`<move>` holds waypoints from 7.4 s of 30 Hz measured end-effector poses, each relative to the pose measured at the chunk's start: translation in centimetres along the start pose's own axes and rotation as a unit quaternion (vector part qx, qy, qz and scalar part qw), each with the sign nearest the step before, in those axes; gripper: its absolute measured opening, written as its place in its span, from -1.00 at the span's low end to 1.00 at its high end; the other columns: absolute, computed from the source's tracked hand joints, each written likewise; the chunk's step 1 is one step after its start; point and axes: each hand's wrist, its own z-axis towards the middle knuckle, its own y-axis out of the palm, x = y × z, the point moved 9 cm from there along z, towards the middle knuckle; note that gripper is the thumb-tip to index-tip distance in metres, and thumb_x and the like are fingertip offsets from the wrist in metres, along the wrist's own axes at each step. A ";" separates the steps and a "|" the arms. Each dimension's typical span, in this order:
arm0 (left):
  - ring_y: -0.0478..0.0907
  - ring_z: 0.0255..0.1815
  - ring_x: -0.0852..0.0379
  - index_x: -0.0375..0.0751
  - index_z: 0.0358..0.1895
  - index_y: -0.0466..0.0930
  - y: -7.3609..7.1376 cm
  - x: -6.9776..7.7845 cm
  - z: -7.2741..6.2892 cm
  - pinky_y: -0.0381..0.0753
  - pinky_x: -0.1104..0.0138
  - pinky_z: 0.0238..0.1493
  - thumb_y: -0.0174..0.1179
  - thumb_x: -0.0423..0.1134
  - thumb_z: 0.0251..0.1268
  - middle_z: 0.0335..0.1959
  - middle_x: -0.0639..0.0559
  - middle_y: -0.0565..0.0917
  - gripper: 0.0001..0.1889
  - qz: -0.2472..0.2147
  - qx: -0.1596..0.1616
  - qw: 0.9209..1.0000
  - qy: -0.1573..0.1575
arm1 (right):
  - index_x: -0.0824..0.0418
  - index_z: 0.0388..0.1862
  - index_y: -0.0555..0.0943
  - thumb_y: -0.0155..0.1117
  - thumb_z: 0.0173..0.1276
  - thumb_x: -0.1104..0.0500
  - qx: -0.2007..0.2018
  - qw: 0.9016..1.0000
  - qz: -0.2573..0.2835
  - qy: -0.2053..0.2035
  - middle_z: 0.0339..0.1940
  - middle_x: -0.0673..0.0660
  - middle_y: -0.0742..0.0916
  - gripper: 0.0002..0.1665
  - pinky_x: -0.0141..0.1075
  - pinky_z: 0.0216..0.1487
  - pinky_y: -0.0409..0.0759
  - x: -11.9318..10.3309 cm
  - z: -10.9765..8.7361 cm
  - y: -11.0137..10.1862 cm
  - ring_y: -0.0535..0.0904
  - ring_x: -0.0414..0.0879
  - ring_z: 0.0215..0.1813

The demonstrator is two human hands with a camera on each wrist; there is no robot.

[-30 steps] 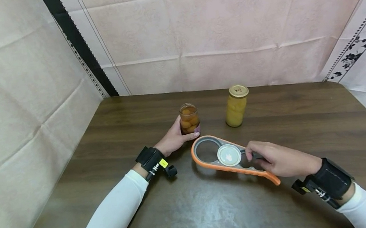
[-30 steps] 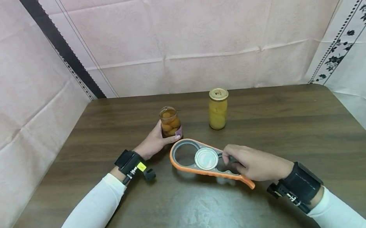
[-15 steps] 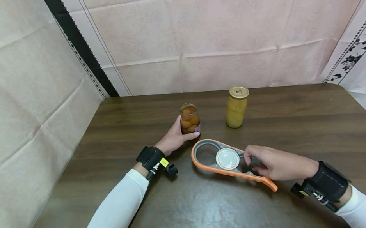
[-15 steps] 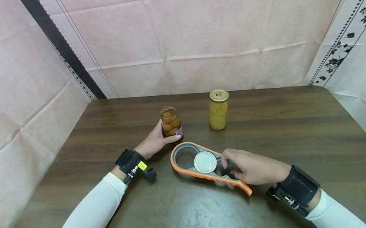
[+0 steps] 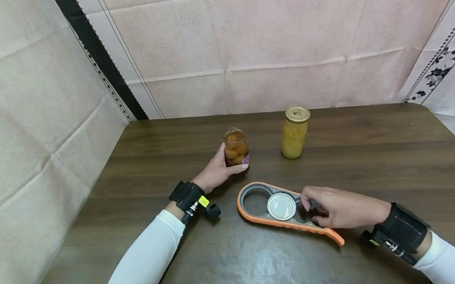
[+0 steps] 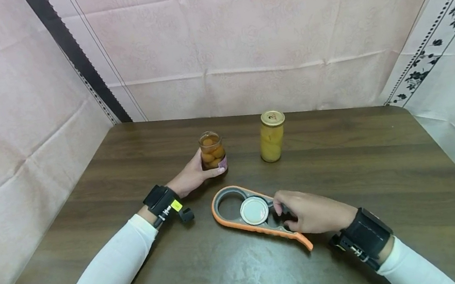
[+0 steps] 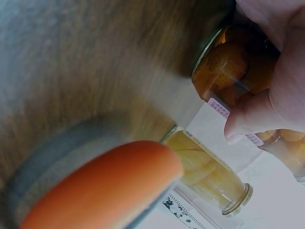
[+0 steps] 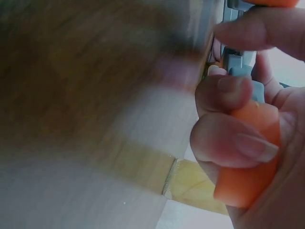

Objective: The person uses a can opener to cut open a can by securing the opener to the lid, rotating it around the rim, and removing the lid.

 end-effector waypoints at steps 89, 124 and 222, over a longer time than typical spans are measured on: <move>0.39 0.44 -0.06 0.09 0.54 0.10 0.0 0.3 0.9 0.35 -0.01 0.48 0.39 -0.15 0.31 0.39 -0.06 0.43 -0.18 0.001 -0.002 1.000 0.011 | 0.01 -0.03 0.29 0.66 0.05 0.04 0.120 0.992 -0.048 0.014 -0.46 -0.08 0.53 -0.27 -0.48 -0.54 0.29 -1.9 -0.4 -3.6 0.26 -0.37 -0.53; 0.40 0.41 -0.05 -0.07 0.45 0.19 -0.8 -0.2 3.1 0.35 0.04 0.49 0.43 -0.26 0.26 0.37 -0.05 0.44 -0.23 -0.034 0.068 0.997 0.003 | 0.00 -0.28 0.44 0.62 -0.03 0.02 0.182 0.966 -0.179 -0.034 -0.61 -0.29 0.40 -0.50 -0.51 -0.54 0.27 -2.3 -0.6 -4.8 0.27 -0.45 -0.57; 0.18 0.61 0.02 -0.02 0.61 -0.03 10.1 3.8 8.2 0.22 0.18 0.60 0.46 -0.12 0.23 0.61 -0.05 0.18 0.00 0.023 -0.064 0.998 0.020 | -0.01 -0.23 0.62 0.55 0.01 0.21 0.183 0.955 -0.229 -0.049 -0.43 -0.16 0.63 -0.65 -0.26 -0.15 0.46 -0.6 -2.8 -7.9 0.44 -0.34 -0.34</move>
